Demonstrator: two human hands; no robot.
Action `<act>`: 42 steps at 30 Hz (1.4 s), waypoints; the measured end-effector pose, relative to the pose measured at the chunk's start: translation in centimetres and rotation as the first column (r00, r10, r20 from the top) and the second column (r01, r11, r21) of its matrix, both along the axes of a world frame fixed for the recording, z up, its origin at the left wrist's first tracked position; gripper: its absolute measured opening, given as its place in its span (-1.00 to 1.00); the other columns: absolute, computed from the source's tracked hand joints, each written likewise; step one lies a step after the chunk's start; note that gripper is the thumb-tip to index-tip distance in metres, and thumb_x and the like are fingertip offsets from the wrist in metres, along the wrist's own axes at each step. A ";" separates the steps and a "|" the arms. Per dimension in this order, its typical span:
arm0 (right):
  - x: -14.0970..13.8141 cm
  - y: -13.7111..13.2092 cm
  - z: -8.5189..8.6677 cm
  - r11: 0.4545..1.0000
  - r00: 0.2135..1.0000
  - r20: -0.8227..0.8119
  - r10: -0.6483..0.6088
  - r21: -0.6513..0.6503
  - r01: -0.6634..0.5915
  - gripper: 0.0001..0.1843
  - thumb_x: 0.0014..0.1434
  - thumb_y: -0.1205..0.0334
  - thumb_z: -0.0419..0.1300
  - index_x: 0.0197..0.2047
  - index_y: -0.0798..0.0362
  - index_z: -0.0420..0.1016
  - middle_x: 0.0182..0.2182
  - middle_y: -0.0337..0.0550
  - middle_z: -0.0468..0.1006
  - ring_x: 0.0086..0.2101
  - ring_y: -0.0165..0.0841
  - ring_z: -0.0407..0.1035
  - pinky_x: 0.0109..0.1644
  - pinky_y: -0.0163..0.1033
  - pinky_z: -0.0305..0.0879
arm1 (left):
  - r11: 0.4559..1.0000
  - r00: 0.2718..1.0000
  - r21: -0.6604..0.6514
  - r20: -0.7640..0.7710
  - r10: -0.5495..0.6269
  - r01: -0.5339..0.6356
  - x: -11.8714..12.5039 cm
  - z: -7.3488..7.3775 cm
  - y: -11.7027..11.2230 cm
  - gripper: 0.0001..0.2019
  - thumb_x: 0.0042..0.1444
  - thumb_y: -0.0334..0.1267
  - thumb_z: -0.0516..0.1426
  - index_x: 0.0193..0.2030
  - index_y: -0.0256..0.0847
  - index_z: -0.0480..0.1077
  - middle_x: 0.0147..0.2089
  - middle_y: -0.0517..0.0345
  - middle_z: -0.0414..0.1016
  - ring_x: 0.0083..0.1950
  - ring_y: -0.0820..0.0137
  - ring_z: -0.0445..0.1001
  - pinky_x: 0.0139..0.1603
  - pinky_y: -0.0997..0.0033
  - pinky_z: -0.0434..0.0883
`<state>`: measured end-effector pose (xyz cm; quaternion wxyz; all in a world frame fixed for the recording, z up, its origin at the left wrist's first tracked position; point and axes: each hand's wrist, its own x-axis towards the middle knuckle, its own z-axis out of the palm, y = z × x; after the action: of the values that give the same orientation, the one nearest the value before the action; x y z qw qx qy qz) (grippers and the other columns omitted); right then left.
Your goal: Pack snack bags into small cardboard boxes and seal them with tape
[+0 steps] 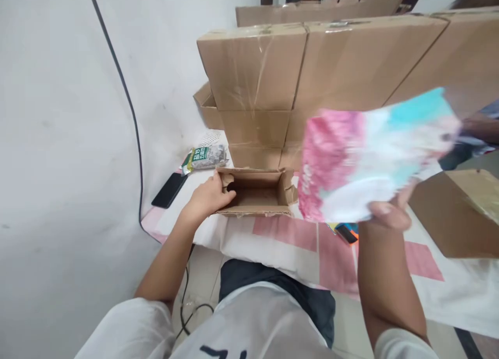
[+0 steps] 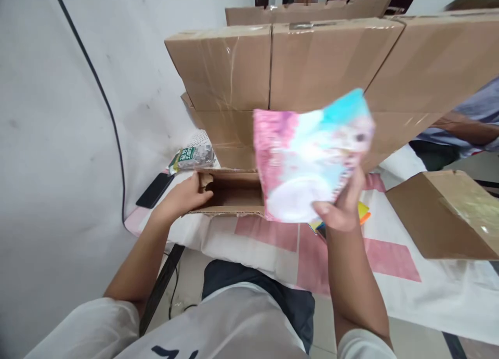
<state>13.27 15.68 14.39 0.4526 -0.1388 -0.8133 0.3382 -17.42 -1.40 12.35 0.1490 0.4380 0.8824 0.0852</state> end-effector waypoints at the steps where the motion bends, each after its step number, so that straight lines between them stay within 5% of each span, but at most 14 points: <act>1: -1.2 0.2 0.8 0.996 0.996 -0.064 0.059 0.068 -0.055 -0.15 0.13 -0.41 0.13 0.45 -0.48 0.10 0.33 -0.28 0.39 0.34 0.11 0.25 0.34 0.32 0.28 | 0.997 0.997 0.081 0.072 -0.020 0.015 -0.2 -0.1 -0.3 -0.40 0.19 -0.03 0.05 0.30 -0.33 0.28 0.16 -0.33 0.54 0.14 -0.12 0.54 0.10 0.06 0.42; 3: -4.0 0.1 1.9 0.964 0.970 -0.054 0.235 0.142 -0.226 -0.06 0.03 -0.13 0.37 0.45 -0.26 0.21 0.35 -0.16 0.38 0.27 0.09 0.36 0.32 0.20 0.33 | 0.972 0.961 0.236 0.272 -0.056 -0.010 -0.7 -0.7 -0.9 -0.58 0.23 -0.07 -0.04 0.08 -0.23 0.43 0.05 -0.16 0.61 0.06 0.01 0.57 0.04 0.12 0.44; 6: -7.8 -0.7 2.6 0.901 0.862 0.354 0.363 0.101 -0.422 0.03 -0.09 0.07 0.42 0.45 -0.03 0.25 0.30 0.02 0.45 0.19 0.06 0.43 0.26 0.10 0.36 | 0.923 0.871 0.363 0.487 -0.072 -0.126 -1.7 -2.1 -1.6 -0.68 0.17 -0.02 0.01 -0.21 -0.20 0.44 -0.19 -0.01 0.61 -0.16 0.13 0.57 -0.18 0.22 0.46; 11: -11.3 -1.8 3.5 0.833 0.525 0.757 0.388 -0.045 -0.551 -0.07 -0.06 0.07 0.39 0.41 -0.06 0.34 0.14 -0.04 0.60 -0.04 -0.07 0.54 -0.07 -0.13 0.44 | 0.882 0.893 0.439 0.446 -0.049 -0.171 -2.5 -3.5 -1.6 -0.83 0.06 -0.09 0.05 -0.40 -0.14 0.27 -0.41 0.15 0.43 -0.32 0.27 0.43 -0.30 0.31 0.36; 14: -11.7 -2.5 4.3 0.847 0.481 0.803 0.353 -0.056 -0.528 -0.12 0.00 0.05 0.37 0.40 -0.07 0.32 0.10 -0.06 0.61 -0.08 -0.10 0.54 -0.14 -0.17 0.40 | 0.881 0.907 0.447 0.417 -0.052 -0.155 -2.5 -3.6 -1.5 -0.85 0.08 -0.14 0.03 -0.43 -0.11 0.18 -0.43 0.20 0.35 -0.34 0.30 0.38 -0.31 0.34 0.29; 19: -11.1 -3.3 4.2 0.911 0.497 0.862 0.097 0.124 -0.394 -0.05 0.06 -0.06 0.33 0.46 0.07 0.24 0.18 0.18 0.51 0.02 0.08 0.49 -0.05 -0.05 0.39 | 0.883 0.931 0.452 0.362 -0.051 -0.127 -2.2 -3.3 -1.6 -0.86 0.10 -0.24 0.02 -0.42 -0.10 0.10 -0.45 0.23 0.30 -0.36 0.33 0.33 -0.33 0.35 0.17; 24: -12.2 -1.6 3.5 0.885 0.430 0.892 0.138 0.084 -0.458 -0.29 0.17 0.11 0.23 0.37 0.14 0.39 0.18 0.15 0.54 0.08 0.03 0.48 0.02 -0.09 0.38 | 0.886 0.940 0.452 0.335 -0.061 -0.104 -2.0 -3.3 -1.9 -0.86 0.15 -0.26 0.01 -0.41 -0.10 0.11 -0.45 0.25 0.30 -0.37 0.34 0.32 -0.33 0.35 0.15; 27: -13.3 -0.9 2.3 0.852 0.399 0.907 0.132 0.102 -0.513 -0.38 0.20 0.15 0.21 0.31 0.14 0.46 0.11 0.13 0.60 0.10 0.04 0.46 0.04 -0.08 0.37 | 0.887 0.945 0.448 0.325 -0.046 -0.111 -1.9 -3.4 -2.0 -0.85 0.16 -0.28 0.01 -0.42 -0.10 0.09 -0.48 0.26 0.28 -0.39 0.36 0.31 -0.35 0.36 0.15; 34: -13.9 -1.3 -2.1 0.860 0.230 0.973 0.032 0.091 -0.502 -0.26 0.27 0.11 0.21 0.47 0.07 0.24 0.16 0.20 0.54 0.15 0.07 0.43 0.02 -0.01 0.42 | 0.848 0.878 0.492 0.473 -0.070 -0.198 -1.7 -4.2 -2.0 -0.89 0.12 -0.27 0.05 -0.39 -0.11 0.16 -0.44 0.25 0.34 -0.38 0.37 0.37 -0.35 0.40 0.31; 38: -14.7 -1.5 -3.1 0.895 0.079 0.992 -0.096 0.120 -0.429 -0.19 0.17 0.23 0.30 0.45 0.13 0.24 0.14 0.29 0.55 0.01 0.13 0.55 -0.12 0.03 0.47 | 0.843 0.856 0.482 0.514 -0.053 -0.237 -1.7 -4.5 -1.9 -0.92 0.09 -0.24 0.09 -0.35 -0.12 0.22 -0.43 0.22 0.37 -0.35 0.35 0.40 -0.32 0.39 0.39; 42: -16.1 -2.1 -3.2 0.835 0.080 0.983 -0.167 0.184 -0.518 -0.28 0.14 0.42 0.26 0.38 0.19 0.34 0.05 0.31 0.60 -0.04 0.09 0.58 -0.10 0.02 0.47 | 0.861 0.880 0.466 0.472 -0.050 -0.201 -1.9 -4.6 -1.7 -0.94 0.14 -0.22 0.06 -0.31 -0.14 0.27 -0.38 0.19 0.41 -0.33 0.33 0.44 -0.31 0.36 0.41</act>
<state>-2.82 13.60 11.16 -0.2375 -0.1008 -0.9661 -0.0110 -19.28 -3.09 7.77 0.2346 0.3916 0.7840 0.4207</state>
